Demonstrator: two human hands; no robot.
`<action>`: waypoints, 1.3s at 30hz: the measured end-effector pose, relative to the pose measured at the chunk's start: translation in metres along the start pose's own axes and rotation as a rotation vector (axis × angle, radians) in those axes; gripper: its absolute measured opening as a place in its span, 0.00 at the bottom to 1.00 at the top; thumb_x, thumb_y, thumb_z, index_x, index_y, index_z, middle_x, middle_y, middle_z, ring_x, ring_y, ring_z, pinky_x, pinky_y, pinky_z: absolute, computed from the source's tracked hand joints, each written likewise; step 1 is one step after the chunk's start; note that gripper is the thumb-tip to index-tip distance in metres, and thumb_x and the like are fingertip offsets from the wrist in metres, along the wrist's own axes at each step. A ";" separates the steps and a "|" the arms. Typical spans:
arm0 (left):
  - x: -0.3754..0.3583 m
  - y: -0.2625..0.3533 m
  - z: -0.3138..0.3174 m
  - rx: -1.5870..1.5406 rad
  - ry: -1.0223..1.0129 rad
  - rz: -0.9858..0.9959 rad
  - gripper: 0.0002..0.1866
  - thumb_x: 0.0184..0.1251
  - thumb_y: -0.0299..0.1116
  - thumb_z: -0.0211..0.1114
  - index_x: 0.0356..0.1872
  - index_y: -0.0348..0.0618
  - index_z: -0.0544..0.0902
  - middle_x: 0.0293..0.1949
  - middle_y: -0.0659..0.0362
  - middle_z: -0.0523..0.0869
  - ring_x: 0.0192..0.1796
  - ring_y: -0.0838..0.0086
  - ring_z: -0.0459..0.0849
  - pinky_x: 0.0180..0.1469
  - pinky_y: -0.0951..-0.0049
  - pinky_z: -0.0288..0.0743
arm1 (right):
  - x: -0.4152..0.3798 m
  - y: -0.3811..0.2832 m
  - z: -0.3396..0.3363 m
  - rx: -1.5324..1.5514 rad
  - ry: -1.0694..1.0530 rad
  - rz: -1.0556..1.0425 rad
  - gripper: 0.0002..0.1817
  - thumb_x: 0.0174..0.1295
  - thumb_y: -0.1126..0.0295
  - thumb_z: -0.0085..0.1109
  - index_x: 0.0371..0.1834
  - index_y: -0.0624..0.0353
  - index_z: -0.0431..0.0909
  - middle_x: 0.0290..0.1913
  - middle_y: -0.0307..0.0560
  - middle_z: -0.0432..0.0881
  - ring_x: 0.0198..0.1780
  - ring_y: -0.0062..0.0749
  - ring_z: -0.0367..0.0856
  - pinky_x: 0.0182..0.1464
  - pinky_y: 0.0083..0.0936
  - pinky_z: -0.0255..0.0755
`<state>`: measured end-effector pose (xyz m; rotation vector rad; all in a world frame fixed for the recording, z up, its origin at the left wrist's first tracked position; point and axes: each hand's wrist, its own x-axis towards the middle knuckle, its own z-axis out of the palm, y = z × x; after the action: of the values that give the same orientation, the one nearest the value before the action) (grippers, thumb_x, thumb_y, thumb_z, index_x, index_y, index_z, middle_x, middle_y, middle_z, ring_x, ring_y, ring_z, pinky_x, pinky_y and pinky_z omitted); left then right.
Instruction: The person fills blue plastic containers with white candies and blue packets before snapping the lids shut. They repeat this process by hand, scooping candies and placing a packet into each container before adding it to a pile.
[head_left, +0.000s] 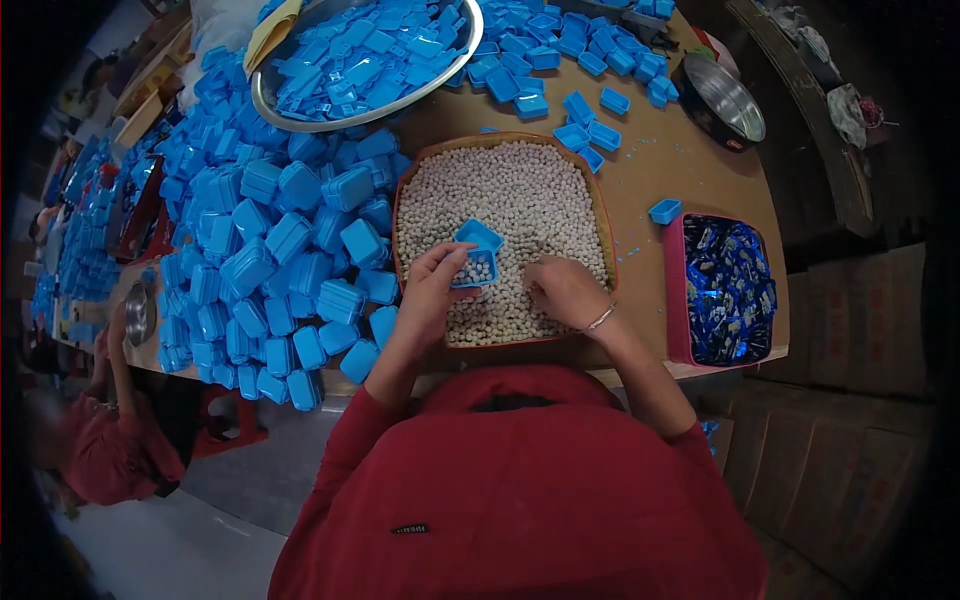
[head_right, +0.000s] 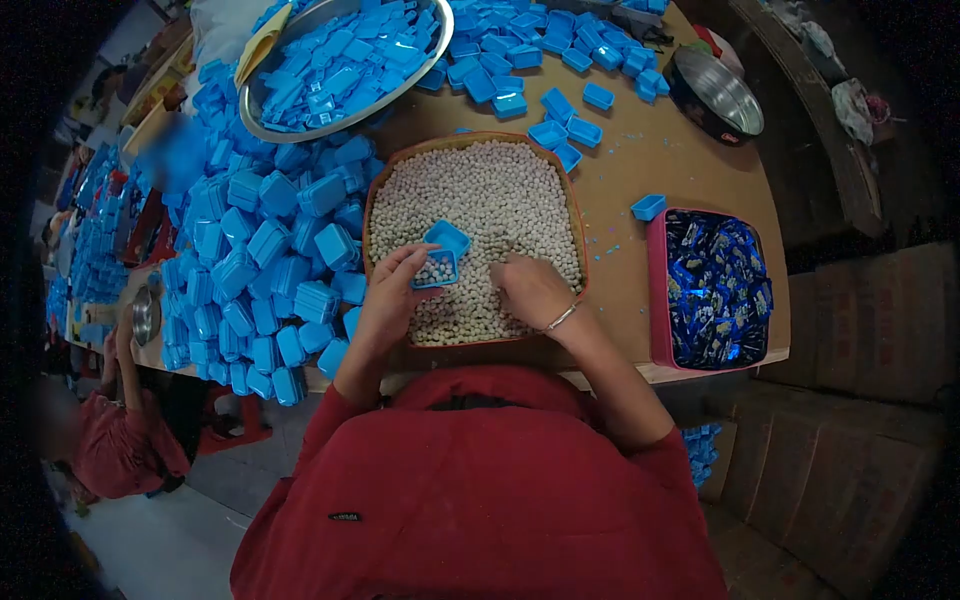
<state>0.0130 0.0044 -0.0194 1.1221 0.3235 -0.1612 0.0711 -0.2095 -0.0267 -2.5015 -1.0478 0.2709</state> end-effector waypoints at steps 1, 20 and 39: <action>0.000 0.000 0.001 0.021 -0.014 -0.005 0.13 0.71 0.37 0.55 0.50 0.42 0.79 0.43 0.61 0.82 0.44 0.78 0.81 0.41 0.72 0.81 | -0.003 -0.001 -0.001 -0.021 0.005 -0.001 0.04 0.46 0.75 0.60 0.27 0.59 0.77 0.31 0.54 0.77 0.36 0.53 0.79 0.39 0.44 0.73; 0.013 -0.020 0.000 0.159 -0.111 0.013 0.14 0.69 0.39 0.58 0.46 0.40 0.80 0.38 0.63 0.80 0.39 0.81 0.79 0.32 0.76 0.80 | 0.018 -0.051 -0.047 0.576 0.054 -0.013 0.05 0.52 0.82 0.59 0.32 0.65 0.76 0.30 0.48 0.75 0.29 0.29 0.79 0.31 0.23 0.72; 0.012 -0.023 0.003 0.172 0.058 0.199 0.12 0.60 0.30 0.66 0.45 0.41 0.80 0.35 0.61 0.81 0.31 0.82 0.80 0.25 0.79 0.76 | 0.022 -0.003 -0.011 0.021 0.224 -0.104 0.15 0.45 0.79 0.62 0.37 0.63 0.70 0.46 0.59 0.72 0.50 0.59 0.71 0.51 0.44 0.68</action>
<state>0.0180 -0.0076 -0.0423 1.3233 0.2506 0.0204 0.0883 -0.1955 -0.0163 -2.3825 -1.0713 -0.0283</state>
